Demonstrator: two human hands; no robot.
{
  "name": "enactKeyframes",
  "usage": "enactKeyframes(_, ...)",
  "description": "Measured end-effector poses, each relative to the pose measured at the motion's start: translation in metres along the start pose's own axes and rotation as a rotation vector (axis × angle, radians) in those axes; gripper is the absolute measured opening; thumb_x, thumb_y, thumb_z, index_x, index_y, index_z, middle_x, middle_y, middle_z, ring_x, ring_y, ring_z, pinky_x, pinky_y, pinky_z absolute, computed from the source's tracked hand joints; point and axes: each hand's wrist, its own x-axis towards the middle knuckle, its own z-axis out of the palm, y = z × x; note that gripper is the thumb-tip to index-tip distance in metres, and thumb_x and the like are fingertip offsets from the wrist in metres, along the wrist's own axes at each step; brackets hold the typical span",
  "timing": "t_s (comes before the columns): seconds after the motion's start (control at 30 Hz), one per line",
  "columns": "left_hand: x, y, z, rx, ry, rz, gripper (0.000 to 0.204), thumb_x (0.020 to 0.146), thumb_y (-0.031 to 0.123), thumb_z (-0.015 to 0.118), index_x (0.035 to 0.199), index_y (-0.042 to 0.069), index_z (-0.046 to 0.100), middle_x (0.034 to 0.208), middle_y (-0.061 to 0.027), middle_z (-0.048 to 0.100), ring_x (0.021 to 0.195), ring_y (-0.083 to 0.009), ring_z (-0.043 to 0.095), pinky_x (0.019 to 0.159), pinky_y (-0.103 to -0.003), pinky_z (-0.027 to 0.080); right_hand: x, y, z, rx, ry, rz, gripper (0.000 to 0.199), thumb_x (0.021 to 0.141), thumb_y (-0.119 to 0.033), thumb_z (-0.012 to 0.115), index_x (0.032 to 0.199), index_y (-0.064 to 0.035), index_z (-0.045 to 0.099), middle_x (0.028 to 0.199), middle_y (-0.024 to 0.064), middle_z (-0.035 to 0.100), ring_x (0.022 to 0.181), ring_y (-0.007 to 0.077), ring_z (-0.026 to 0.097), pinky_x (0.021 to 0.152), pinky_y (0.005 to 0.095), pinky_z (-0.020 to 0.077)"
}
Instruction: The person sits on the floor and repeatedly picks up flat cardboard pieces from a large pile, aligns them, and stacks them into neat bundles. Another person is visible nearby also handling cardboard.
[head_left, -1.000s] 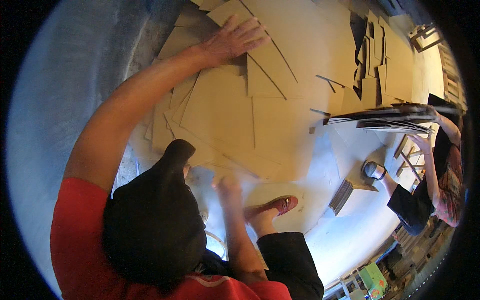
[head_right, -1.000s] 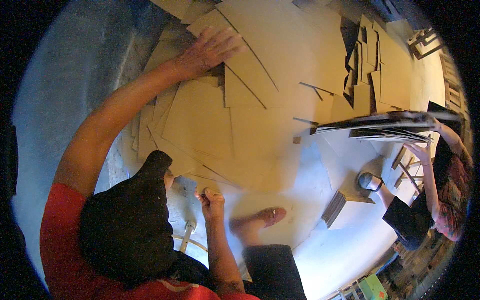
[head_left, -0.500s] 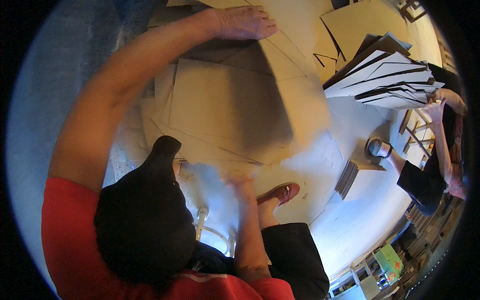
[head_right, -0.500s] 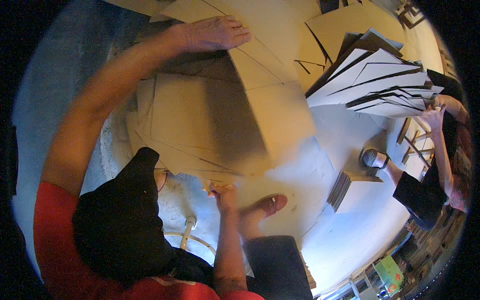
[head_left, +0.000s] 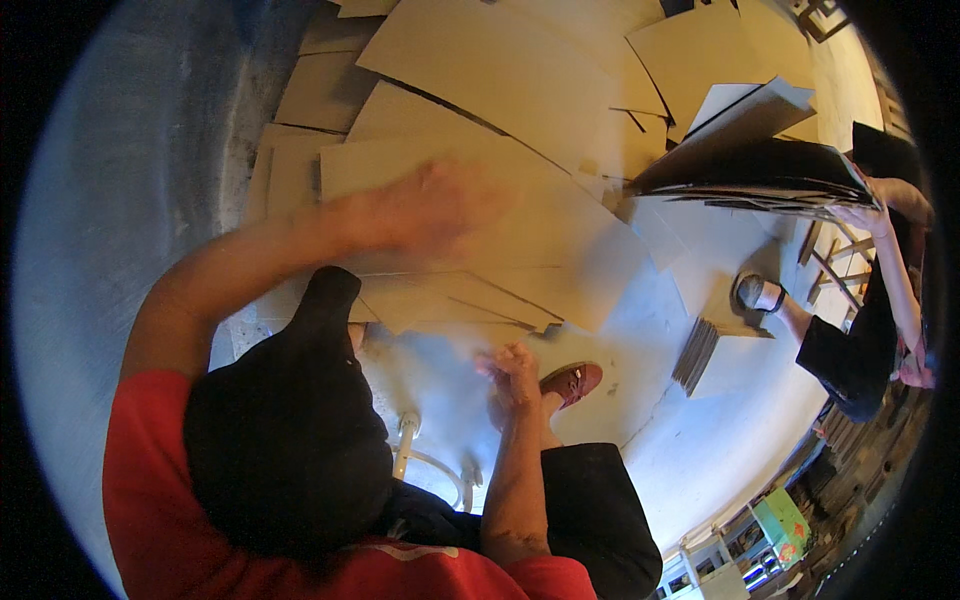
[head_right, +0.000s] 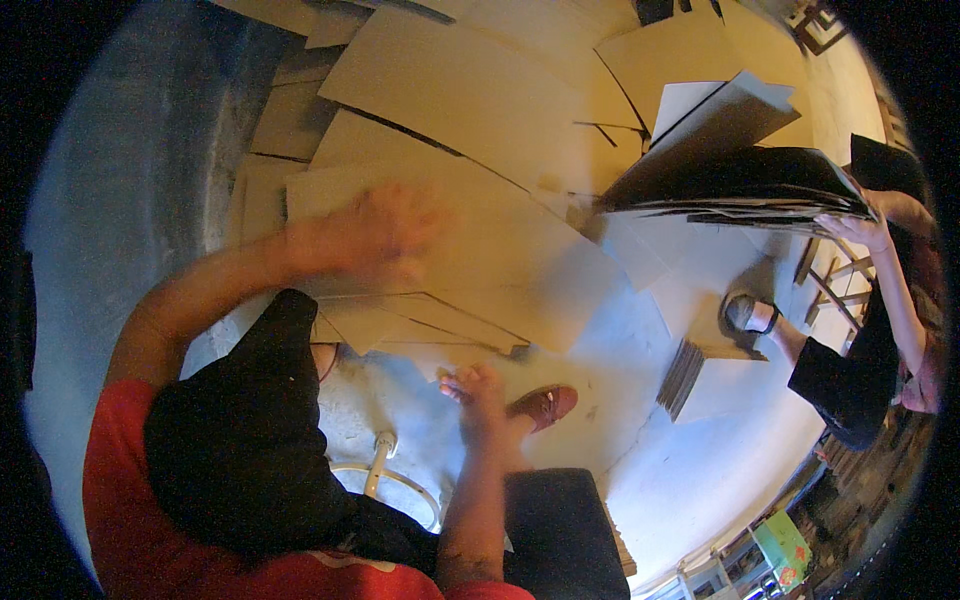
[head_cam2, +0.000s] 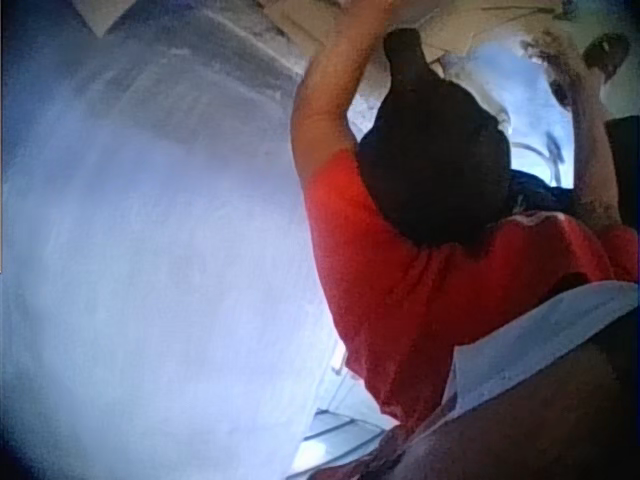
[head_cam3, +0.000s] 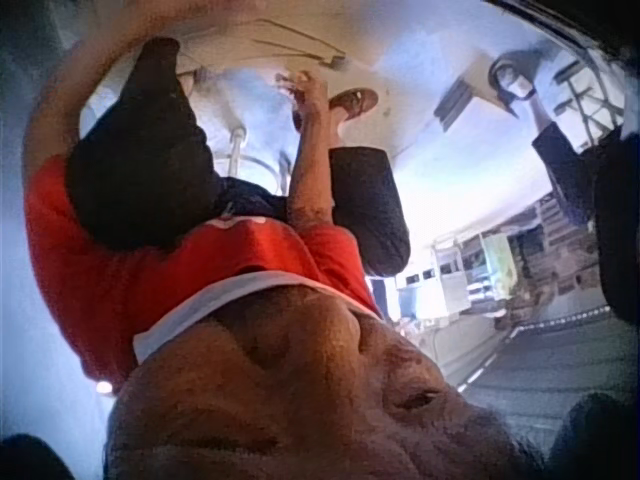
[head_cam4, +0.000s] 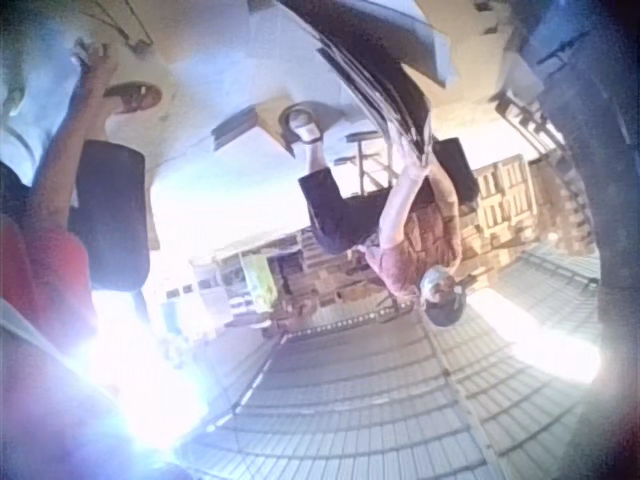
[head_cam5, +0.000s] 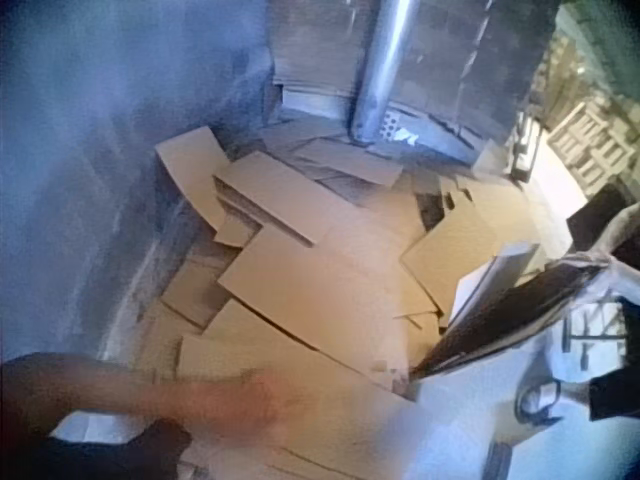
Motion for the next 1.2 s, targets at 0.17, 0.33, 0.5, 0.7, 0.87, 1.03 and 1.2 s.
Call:
enactKeyframes(0.17, 0.078, -0.117, -0.067, 0.679, 0.178, -0.216, 0.092, 0.069, 0.046, 0.073, 0.140, 0.007, 0.030, 0.142, -0.0133, 0.030, 0.131, -0.0356, 0.025, 0.103, -0.049, 0.023, -0.005, 0.026, 0.022, -0.101, -0.058, 0.059, 0.023, 0.089, -0.015, 0.059, 0.105, 0.0004, 0.055, 0.090, 0.0125, 0.062, 0.085, 0.0278, 0.065, 0.069, 0.0385, 0.0559)
enactKeyframes(0.33, 0.049, -0.177, -0.057, 0.369, 0.176, -0.332, 0.101, 0.076, 0.057, 0.064, 0.149, 0.006, 0.017, 0.155, -0.0227, 0.009, 0.143, -0.0393, 0.005, 0.114, -0.052, 0.005, 0.007, 0.021, 0.056, -0.294, -0.055, 0.088, 0.025, 0.088, -0.017, 0.058, 0.104, 0.0015, 0.057, 0.090, 0.0154, 0.065, 0.078, 0.0281, 0.066, 0.066, 0.0387, 0.0559)
enactKeyframes(0.5, 0.056, -0.176, -0.047, 0.316, 0.064, -0.361, 0.107, 0.075, 0.061, 0.063, 0.150, 0.007, 0.009, 0.155, -0.0223, 0.005, 0.143, -0.0414, 0.003, 0.112, -0.058, 0.000, -0.001, 0.023, 0.084, -0.089, -0.071, 0.218, 0.023, 0.087, -0.016, 0.057, 0.095, 0.0055, 0.060, 0.088, 0.0180, 0.066, 0.071, 0.0265, 0.066, 0.061, 0.0379, 0.0554)
enactKeyframes(0.7, 0.091, -0.167, -0.054, 0.392, -0.342, -0.647, 0.099, 0.064, 0.056, 0.074, 0.138, 0.012, 0.024, 0.144, -0.0133, 0.027, 0.133, -0.0383, 0.023, 0.101, -0.054, 0.020, 0.015, 0.033, 0.057, -0.390, 0.053, -0.143, 0.017, 0.084, -0.010, 0.054, 0.078, 0.0050, 0.060, 0.072, 0.0159, 0.062, 0.066, 0.0289, 0.066, 0.054, 0.0376, 0.0550)
enactKeyframes(0.87, 0.062, -0.180, -0.048, 0.353, -0.217, -0.672, 0.088, 0.056, 0.045, 0.084, 0.125, 0.010, 0.042, 0.132, -0.0094, 0.047, 0.124, -0.0329, 0.043, 0.093, -0.047, 0.041, 0.010, 0.027, 0.084, 0.540, 0.436, 0.024, 0.011, 0.087, -0.009, 0.052, 0.085, 0.0003, 0.058, 0.078, 0.0129, 0.062, 0.072, 0.0287, 0.066, 0.056, 0.0387, 0.0558)
enactKeyframes(1.03, 0.033, -0.159, -0.041, -0.079, -0.038, -0.614, 0.086, 0.058, 0.044, 0.084, 0.125, 0.005, 0.046, 0.109, -0.0137, 0.056, 0.098, -0.0283, 0.054, 0.081, -0.043, 0.045, 0.008, 0.033, 0.105, 0.653, 0.326, -0.094, 0.012, 0.089, -0.015, 0.056, 0.093, -0.0042, 0.059, 0.083, 0.0070, 0.063, 0.074, 0.0204, 0.064, 0.061, 0.0315, 0.0529)
enactKeyframes(1.2, 0.019, -0.131, -0.027, -0.213, -0.232, -0.578, 0.078, 0.062, 0.044, 0.082, 0.120, 0.000, 0.053, 0.100, -0.0137, 0.056, 0.089, -0.0277, 0.054, 0.075, -0.039, 0.045, -0.021, 0.014, 0.130, 0.706, 0.419, 0.192, 0.042, 0.092, -0.039, 0.056, 0.119, -0.0081, 0.050, 0.119, 0.0127, 0.055, 0.111, 0.0290, 0.054, 0.089, 0.0527, 0.0446)
